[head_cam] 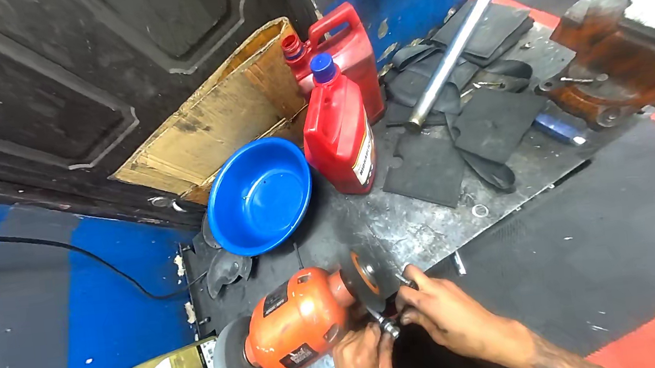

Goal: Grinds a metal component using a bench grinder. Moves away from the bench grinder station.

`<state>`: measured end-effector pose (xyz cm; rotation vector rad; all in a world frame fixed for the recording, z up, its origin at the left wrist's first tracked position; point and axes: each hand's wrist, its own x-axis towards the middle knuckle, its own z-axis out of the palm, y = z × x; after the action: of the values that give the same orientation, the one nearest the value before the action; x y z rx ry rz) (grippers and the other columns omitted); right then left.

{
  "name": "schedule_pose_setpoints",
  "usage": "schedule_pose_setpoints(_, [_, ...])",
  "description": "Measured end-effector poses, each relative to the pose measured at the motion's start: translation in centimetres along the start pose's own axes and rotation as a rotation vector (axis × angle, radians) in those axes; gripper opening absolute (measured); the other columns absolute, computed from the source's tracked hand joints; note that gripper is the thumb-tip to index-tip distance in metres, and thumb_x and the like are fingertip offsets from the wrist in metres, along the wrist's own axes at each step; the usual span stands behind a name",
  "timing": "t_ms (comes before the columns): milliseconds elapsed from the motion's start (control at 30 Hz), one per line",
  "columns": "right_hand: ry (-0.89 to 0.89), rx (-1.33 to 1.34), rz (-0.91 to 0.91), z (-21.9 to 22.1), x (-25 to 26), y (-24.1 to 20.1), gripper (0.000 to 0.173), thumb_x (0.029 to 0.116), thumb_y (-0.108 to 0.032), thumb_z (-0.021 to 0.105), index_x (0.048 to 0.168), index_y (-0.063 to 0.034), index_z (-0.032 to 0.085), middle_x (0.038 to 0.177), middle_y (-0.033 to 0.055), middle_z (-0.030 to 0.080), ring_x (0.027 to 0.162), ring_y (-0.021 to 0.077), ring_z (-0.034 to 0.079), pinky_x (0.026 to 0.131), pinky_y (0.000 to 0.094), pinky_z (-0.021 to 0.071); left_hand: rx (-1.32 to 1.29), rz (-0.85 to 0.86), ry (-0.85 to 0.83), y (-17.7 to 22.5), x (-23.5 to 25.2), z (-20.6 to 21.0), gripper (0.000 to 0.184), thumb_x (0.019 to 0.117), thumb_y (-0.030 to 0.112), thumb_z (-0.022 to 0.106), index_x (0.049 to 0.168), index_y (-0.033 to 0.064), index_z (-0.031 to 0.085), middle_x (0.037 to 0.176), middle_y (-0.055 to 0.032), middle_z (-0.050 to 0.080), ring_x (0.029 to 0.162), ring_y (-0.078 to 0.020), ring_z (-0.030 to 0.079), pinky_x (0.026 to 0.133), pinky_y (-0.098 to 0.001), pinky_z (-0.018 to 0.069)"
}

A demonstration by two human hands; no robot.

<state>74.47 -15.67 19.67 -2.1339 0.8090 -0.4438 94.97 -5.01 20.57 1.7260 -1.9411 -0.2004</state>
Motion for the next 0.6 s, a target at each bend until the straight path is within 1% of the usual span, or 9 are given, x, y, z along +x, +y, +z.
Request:
schedule_pose_setpoints(167, [-0.01, -0.014, -0.006, 0.04, -0.03, 0.19, 0.019, 0.1004, -0.032, 0.062, 0.103, -0.0133, 0.065, 0.112, 0.0144, 0.057, 0.081, 0.0264, 0.066, 0.066, 0.0429, 0.0589, 0.013, -0.013, -0.006, 0.04, -0.08, 0.15, 0.038, 0.1001, 0.036, 0.056, 0.075, 0.0111, 0.069, 0.06, 0.0007, 0.063, 0.057, -0.011, 0.064, 0.058, -0.0304, 0.0559])
schedule_pose_setpoints(433, [-0.014, -0.043, -0.004, 0.11, -0.54, 0.2, 0.02, 0.1006, -0.033, 0.062, 0.102, -0.0132, 0.065, 0.111, 0.0145, 0.057, 0.08, 0.0269, 0.066, 0.065, 0.0426, 0.0589, 0.005, 0.003, -0.035, -0.04, -0.23, 0.13, 0.038, 0.1, 0.037, 0.056, 0.072, 0.0127, 0.067, 0.057, 0.0018, 0.061, 0.055, -0.0105, 0.061, 0.057, -0.03, 0.0524])
schedule_pose_setpoints(600, [-0.007, -0.059, -0.001, -0.15, -0.41, -0.07, 0.019, 0.1001, -0.032, 0.062, 0.102, -0.013, 0.065, 0.111, 0.0147, 0.058, 0.081, 0.0274, 0.066, 0.065, 0.0427, 0.059, -0.012, -0.013, -0.032, -0.04, -0.24, 0.16, 0.035, 0.0992, 0.035, 0.058, 0.074, 0.0121, 0.069, 0.059, 0.0015, 0.062, 0.057, -0.0104, 0.063, 0.059, -0.0299, 0.0541])
